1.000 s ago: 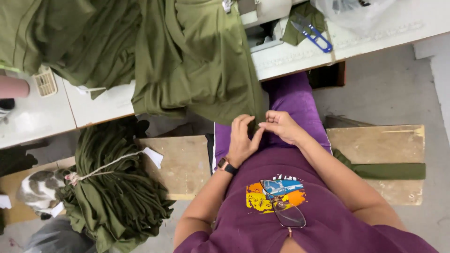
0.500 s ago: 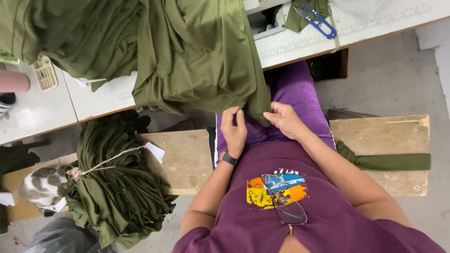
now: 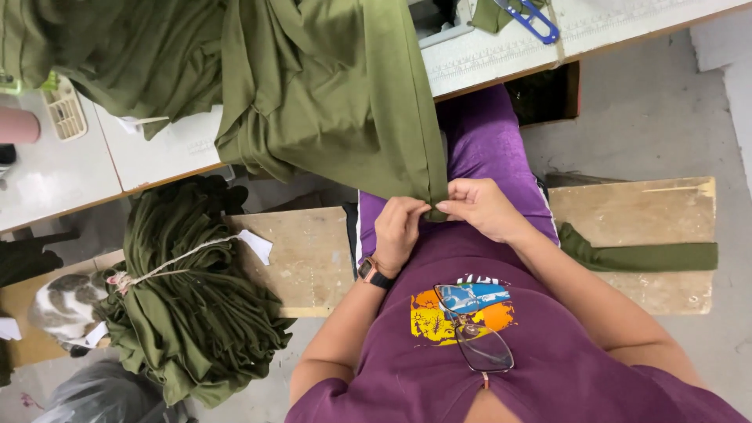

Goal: The person is using an overlock sewing machine to finish the edges of green fabric pieces, then folding them and attaching small white tags.

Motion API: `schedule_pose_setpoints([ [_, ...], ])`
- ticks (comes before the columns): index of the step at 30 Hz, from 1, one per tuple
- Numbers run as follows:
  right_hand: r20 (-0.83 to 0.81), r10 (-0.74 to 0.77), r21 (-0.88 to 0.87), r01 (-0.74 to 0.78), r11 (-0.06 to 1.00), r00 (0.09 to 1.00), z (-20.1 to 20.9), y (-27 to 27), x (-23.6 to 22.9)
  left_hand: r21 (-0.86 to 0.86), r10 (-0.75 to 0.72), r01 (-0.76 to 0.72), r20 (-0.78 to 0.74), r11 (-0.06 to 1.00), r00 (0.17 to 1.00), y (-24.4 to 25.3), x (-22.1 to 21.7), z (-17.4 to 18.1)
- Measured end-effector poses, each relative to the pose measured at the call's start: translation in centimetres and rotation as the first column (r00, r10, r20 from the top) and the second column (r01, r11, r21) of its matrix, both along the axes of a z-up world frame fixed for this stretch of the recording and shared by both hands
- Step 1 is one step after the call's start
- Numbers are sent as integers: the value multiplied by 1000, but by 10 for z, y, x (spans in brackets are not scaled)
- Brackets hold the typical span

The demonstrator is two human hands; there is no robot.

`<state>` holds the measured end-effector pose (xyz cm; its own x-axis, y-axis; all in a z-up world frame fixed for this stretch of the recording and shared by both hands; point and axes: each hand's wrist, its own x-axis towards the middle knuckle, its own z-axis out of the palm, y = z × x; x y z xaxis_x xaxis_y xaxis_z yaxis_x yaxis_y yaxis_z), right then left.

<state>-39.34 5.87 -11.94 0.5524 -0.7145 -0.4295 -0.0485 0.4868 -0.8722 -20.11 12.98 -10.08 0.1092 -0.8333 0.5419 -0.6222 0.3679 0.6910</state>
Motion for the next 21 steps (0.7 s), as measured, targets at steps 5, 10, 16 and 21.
schedule_pose_setpoints([
  [5,10,-19,-14,19,1000,1000,-5,-2,4,236,63,3,-269,972,961,-5,-5,33],
  [10,20,-43,-12,44,999,999,-36,-1,2,310,46,52,-301,949,952,-4,-15,29],
  [16,2,-83,25,83,996,997,-43,0,-1,377,240,-34,-515,926,823,0,-5,10],
  [21,-16,-12,-22,12,1000,1000,-49,1,-5,-7,-36,36,-45,999,998,8,-4,40],
])
